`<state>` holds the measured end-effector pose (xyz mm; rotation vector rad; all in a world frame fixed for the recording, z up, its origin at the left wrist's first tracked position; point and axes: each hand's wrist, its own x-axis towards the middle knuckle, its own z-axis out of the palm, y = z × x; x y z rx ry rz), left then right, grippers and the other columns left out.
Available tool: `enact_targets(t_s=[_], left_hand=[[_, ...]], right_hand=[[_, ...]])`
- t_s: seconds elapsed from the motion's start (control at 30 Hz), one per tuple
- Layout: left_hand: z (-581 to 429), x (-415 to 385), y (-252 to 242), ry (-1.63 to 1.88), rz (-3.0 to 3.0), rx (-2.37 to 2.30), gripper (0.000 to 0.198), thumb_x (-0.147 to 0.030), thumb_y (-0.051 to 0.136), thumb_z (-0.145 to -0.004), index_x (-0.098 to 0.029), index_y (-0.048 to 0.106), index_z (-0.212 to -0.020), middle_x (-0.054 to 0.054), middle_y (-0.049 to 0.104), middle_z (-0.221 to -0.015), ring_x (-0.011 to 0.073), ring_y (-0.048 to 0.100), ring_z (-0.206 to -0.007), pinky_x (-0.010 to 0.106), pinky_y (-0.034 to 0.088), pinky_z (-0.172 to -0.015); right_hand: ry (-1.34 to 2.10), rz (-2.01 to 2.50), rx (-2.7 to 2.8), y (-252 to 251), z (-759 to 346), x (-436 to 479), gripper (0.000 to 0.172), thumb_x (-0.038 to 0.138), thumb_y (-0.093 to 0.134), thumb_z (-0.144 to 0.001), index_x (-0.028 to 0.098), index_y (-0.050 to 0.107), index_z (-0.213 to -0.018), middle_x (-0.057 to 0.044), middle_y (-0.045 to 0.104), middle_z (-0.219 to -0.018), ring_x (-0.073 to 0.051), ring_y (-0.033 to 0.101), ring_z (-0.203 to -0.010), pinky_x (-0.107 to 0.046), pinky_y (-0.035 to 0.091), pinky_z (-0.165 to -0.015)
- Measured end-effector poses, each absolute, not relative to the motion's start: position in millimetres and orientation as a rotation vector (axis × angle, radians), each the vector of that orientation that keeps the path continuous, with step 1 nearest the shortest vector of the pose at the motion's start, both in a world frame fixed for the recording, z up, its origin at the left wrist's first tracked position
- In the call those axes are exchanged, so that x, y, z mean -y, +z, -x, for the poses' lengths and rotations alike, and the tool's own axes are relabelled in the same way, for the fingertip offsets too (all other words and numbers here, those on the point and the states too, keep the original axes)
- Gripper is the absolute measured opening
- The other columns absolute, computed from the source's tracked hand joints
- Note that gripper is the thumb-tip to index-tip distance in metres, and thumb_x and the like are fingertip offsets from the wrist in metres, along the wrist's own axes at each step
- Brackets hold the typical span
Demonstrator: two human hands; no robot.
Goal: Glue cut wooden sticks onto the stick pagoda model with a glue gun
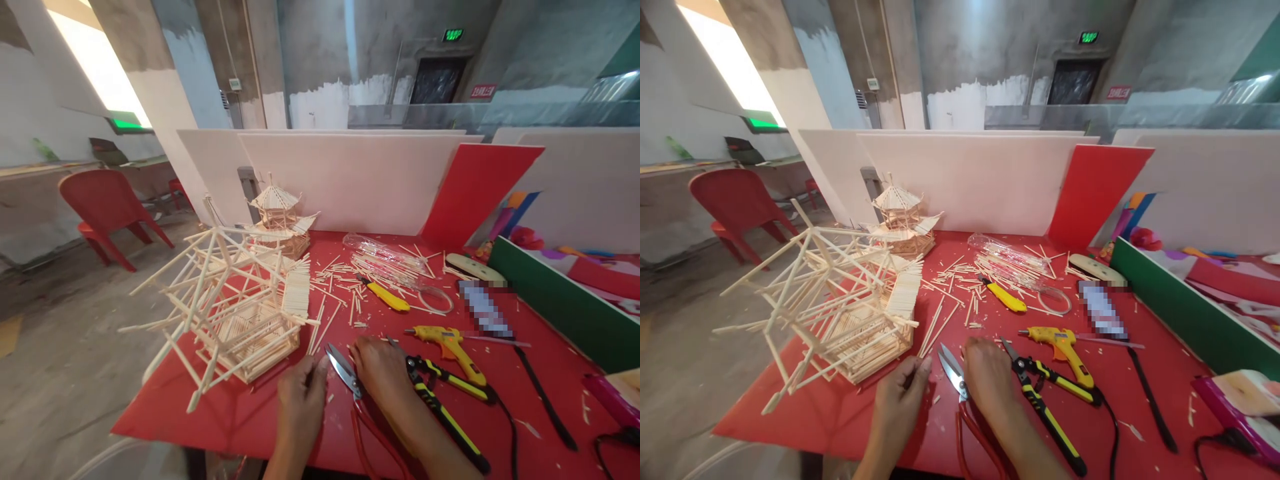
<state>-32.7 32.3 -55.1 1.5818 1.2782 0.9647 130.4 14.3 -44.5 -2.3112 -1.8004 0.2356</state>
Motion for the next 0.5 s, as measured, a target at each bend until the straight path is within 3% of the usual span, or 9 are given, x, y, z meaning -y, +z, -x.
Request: enact_targets(t_s=[0.1,0.2,0.3,0.4,0.5], left_hand=[[33.9,-32.3,-58.4,0.945,-1.683,-1.338,0.047,-0.047,0.049,-0.091,-0.022,0.037,-0.054,-0.005,0.034,-0.051,0.0119,0.037,-0.051,0.026,0.024,-0.049],[34.9,-34.4,-59.6,1.012,-1.732,-1.325,0.048,-0.046,0.049,-0.091,-0.022,0.034,-0.053,-0.004,0.035,-0.054,0.0123,0.037,-0.052,0.026,0.027,-0.051],[34.5,-37.7,-58.8,1.09,-1.762,-1.259,0.04,-0.041,0.053,-0.09,-0.02,0.048,-0.056,-0.002,0.047,-0.06,0.0142,0.045,-0.057,0.026,0.035,-0.056],[33.8,-39.3,-55.3,1.098,-1.726,-1.254,0.023,-0.036,0.059,-0.086,-0.019,0.067,-0.073,0.001,0.061,-0.07,0.0169,0.053,-0.062,0.027,0.039,-0.06],[33.8,-38.5,-50.0,1.107,-1.643,-1.245,0.017,-0.033,0.064,-0.081,-0.02,0.071,-0.074,0.003,0.064,-0.07,0.0183,0.055,-0.064,0.027,0.04,-0.062]], right_hand=[[0.238,2.314,1.866,-34.9,-139.3,-21.0,0.024,0.031,0.051,-0.096,0.022,0.071,-0.088,-0.007,0.072,-0.097,-0.023,0.067,-0.095,-0.03,0.045,-0.076],[0.225,2.411,1.829,-22.9,-160.0,-41.3,0.026,0.03,0.046,-0.099,0.021,0.07,-0.098,-0.008,0.07,-0.103,-0.023,0.065,-0.101,-0.032,0.047,-0.081],[0.271,2.546,1.782,-19.4,-182.4,-72.1,0.024,0.034,0.05,-0.099,0.018,0.065,-0.109,-0.008,0.067,-0.108,-0.022,0.064,-0.1,-0.039,0.052,-0.085],[0.354,2.628,1.779,-25.1,-193.5,-99.6,0.033,0.037,0.06,-0.095,0.018,0.059,-0.122,-0.008,0.061,-0.122,-0.021,0.063,-0.102,-0.042,0.054,-0.087],[0.416,2.667,1.792,-32.8,-194.9,-113.9,0.034,0.036,0.06,-0.095,0.018,0.058,-0.124,-0.008,0.06,-0.124,-0.022,0.063,-0.104,-0.043,0.054,-0.087]])
